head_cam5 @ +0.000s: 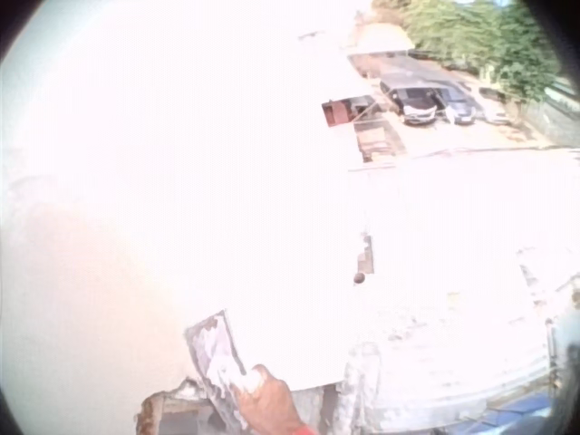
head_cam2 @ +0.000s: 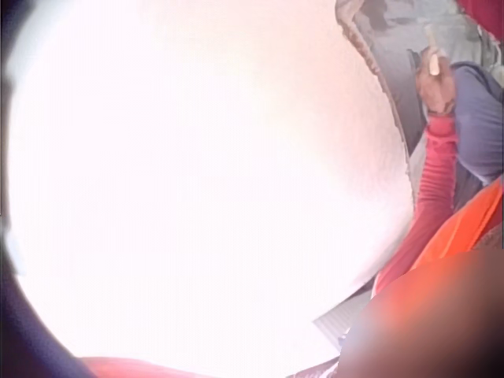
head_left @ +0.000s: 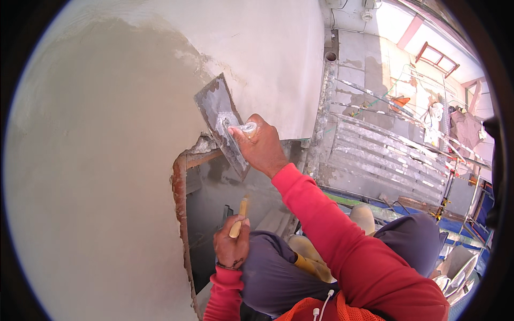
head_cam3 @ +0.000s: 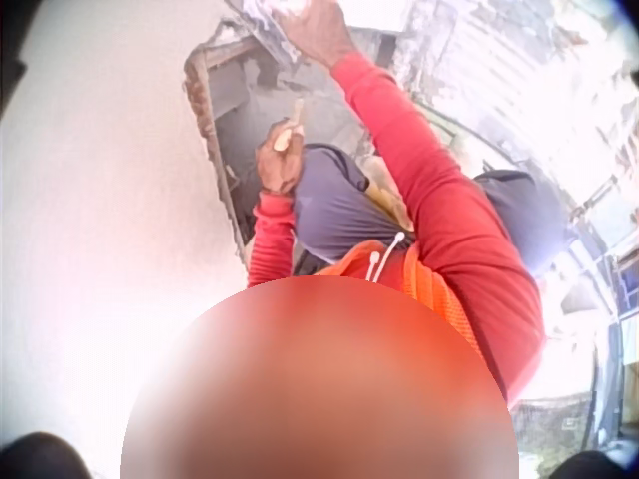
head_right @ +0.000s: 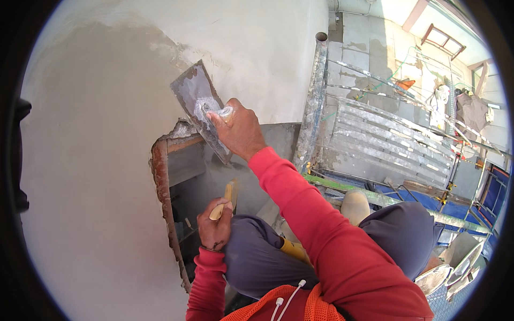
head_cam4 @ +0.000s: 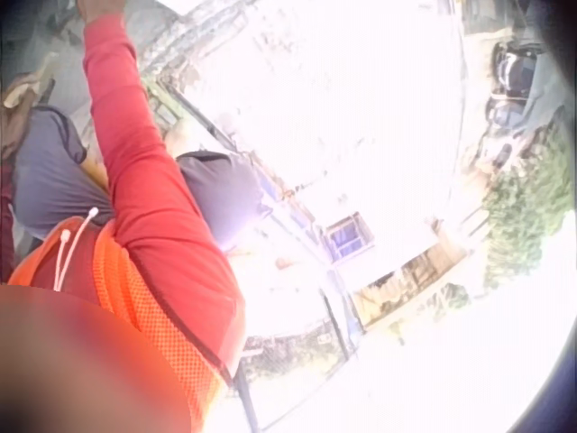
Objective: The person applies plaster to an exterior wall using a trowel and a hawk, smoothing the surface in repeated strokes. The person occasionally uses a brush to clean the trowel and refills plaster from a bucket on the scaffolding.
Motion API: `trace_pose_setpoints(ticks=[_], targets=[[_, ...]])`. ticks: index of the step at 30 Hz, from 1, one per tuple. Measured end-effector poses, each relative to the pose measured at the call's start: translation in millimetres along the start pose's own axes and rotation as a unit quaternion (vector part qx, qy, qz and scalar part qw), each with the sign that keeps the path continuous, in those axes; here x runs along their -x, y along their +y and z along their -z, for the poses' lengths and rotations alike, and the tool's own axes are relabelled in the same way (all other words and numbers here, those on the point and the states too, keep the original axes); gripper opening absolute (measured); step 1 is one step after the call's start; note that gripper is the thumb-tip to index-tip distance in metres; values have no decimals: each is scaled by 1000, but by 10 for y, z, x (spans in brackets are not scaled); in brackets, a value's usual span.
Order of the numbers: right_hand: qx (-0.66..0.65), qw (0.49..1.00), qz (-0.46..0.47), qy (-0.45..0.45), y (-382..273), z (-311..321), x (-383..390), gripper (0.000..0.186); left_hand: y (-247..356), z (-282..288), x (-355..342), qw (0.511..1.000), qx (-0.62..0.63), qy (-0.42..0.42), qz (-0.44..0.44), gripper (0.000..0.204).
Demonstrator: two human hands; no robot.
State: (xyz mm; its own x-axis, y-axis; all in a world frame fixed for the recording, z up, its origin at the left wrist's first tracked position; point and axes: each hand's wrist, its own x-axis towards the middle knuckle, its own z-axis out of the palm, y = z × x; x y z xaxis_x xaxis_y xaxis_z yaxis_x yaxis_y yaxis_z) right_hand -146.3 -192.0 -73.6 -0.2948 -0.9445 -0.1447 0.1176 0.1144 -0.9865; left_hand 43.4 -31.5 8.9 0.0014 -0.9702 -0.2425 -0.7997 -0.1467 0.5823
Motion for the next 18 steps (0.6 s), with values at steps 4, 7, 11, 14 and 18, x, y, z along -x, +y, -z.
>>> trace_pose_setpoints(ticks=[4,7,11,14,18], targets=[[50,997,-50,14,410,50,43,47,59,-31,-61,999,-17,-1,-30,15],[97,989,-75,87,735,248,112,44,151,-47,-71,998,-30,-3,-51,14],[56,986,-84,136,725,403,6,47,242,-31,-6,996,-2,29,-79,14],[3,995,-24,97,359,385,-170,47,244,-18,36,995,12,39,-94,14],[-34,998,37,36,-92,180,-210,45,198,-2,59,997,14,30,-76,15]])
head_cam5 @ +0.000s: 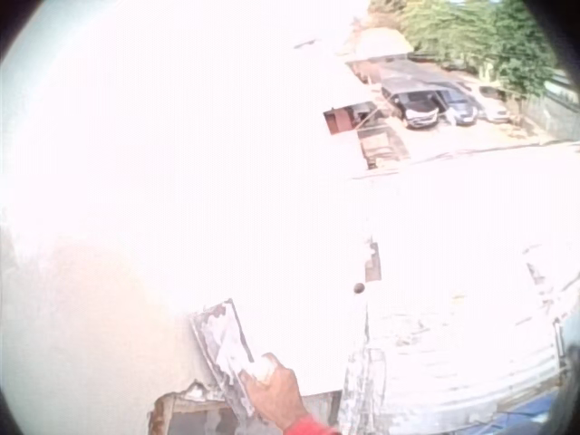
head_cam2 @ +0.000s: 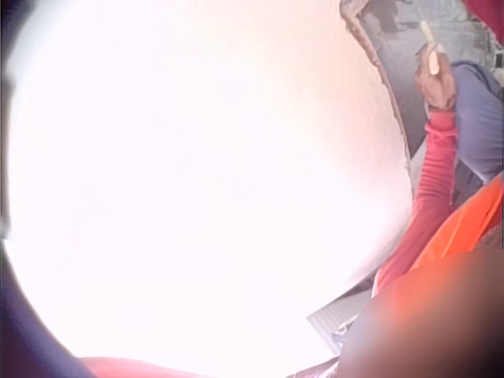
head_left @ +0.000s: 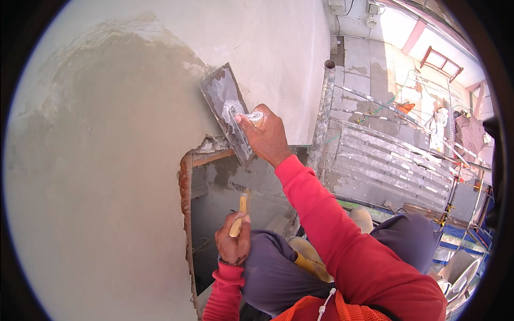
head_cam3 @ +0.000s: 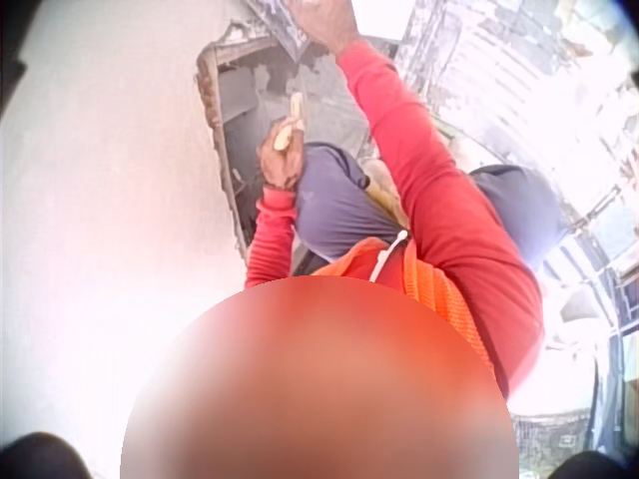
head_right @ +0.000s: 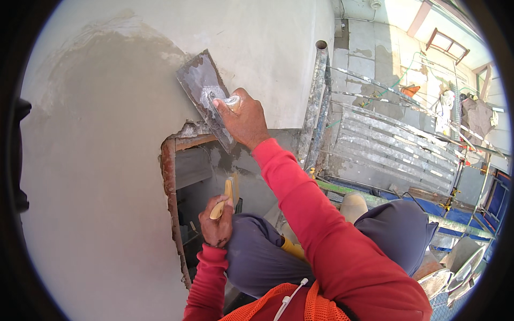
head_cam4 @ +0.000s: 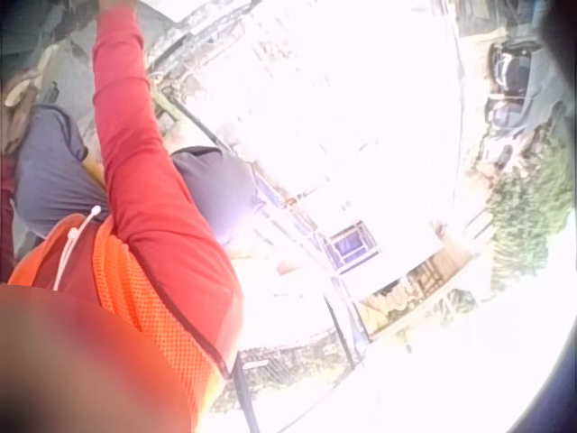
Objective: The person applies plaster to an exterior wall using a trowel and a hawk, smoothing the surface in repeated strokes. The person occasionally uses a brush to clean the trowel and refills plaster from a bucket on the scaffolding.
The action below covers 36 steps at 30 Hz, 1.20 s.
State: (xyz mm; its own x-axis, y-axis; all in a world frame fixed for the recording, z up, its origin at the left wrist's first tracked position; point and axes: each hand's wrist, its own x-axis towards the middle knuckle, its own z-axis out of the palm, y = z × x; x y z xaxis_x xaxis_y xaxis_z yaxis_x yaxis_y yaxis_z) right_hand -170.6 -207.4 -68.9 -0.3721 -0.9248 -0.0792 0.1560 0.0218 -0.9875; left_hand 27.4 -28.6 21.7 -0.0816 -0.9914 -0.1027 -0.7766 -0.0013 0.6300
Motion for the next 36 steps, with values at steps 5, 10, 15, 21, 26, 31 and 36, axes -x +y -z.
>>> trace_pose_setpoints(ticks=[5,10,15,21,26,31,36], targets=[[-6,997,34,-65,173,-155,230,45,-21,4,-4,1000,-27,6,10,15],[50,998,-39,-9,450,27,437,46,-44,-56,-71,1000,-10,-8,9,14],[5,999,48,7,89,-47,179,44,-87,-45,-77,999,-13,-19,42,14],[33,999,3,11,149,-246,164,43,-76,10,-100,999,-22,-8,46,15],[85,993,-34,78,556,17,265,43,-38,3,-119,998,-17,-18,51,17],[32,991,125,19,32,-192,238,38,-69,8,-131,999,-12,-22,42,17],[11,979,200,29,-609,-341,-138,37,-159,42,-123,998,-16,-24,59,17]])
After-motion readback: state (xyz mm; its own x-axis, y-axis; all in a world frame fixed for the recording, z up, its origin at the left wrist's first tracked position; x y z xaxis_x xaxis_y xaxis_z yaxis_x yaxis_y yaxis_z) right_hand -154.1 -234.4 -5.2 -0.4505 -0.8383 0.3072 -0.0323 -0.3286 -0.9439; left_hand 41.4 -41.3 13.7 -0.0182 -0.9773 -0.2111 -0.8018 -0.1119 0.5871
